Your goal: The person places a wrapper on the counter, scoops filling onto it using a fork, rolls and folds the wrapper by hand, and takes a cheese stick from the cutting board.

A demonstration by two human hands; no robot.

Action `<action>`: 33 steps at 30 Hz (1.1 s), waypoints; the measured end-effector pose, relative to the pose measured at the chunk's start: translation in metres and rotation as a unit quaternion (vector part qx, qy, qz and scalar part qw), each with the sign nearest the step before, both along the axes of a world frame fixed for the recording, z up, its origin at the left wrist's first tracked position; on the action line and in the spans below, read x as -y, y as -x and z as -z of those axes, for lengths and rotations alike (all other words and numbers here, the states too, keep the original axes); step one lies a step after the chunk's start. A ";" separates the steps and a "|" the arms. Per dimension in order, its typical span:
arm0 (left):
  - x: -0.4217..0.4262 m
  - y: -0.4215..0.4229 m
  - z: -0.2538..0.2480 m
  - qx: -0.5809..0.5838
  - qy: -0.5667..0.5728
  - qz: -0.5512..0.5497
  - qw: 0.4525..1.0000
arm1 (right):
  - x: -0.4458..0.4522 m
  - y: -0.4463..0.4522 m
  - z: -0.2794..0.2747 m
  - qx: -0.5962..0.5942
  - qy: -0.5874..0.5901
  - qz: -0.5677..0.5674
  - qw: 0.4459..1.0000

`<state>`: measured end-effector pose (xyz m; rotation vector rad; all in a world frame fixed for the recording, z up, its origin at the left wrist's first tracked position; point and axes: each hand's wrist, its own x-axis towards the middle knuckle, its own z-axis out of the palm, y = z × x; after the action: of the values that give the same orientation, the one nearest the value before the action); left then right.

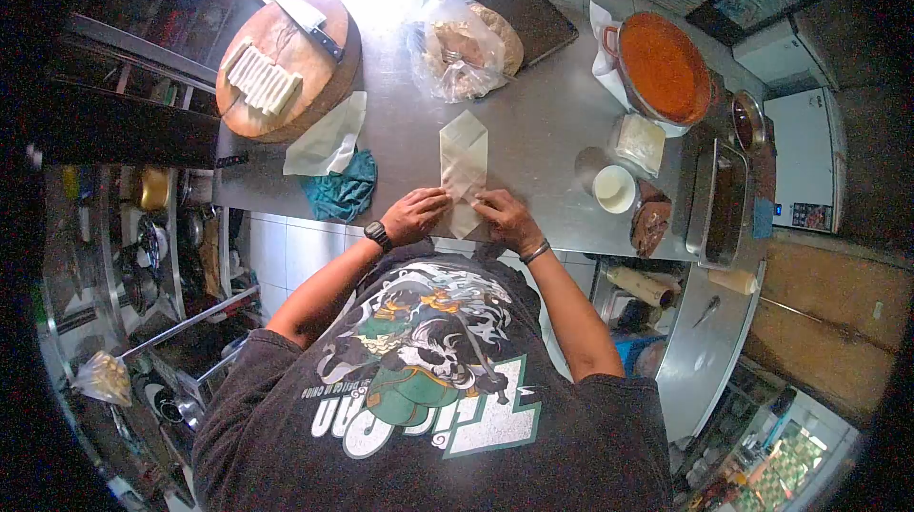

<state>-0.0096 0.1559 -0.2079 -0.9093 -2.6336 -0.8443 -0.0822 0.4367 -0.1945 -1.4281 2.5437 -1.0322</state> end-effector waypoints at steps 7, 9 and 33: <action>0.006 0.004 0.003 -0.013 0.072 0.037 0.997 | -0.001 0.009 -0.001 -0.014 -0.012 -0.032 0.999; 0.006 0.005 0.006 -0.021 0.077 0.037 0.996 | 0.000 0.012 -0.002 0.024 0.040 -0.021 0.999; -0.031 0.055 -0.013 0.271 -0.144 -0.334 0.891 | 0.043 0.040 0.002 0.249 0.009 0.284 0.926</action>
<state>-0.0647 0.1866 -0.1946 0.3711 -2.8094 -1.3590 -0.1226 0.3934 -0.1965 -0.3233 2.5681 -1.2737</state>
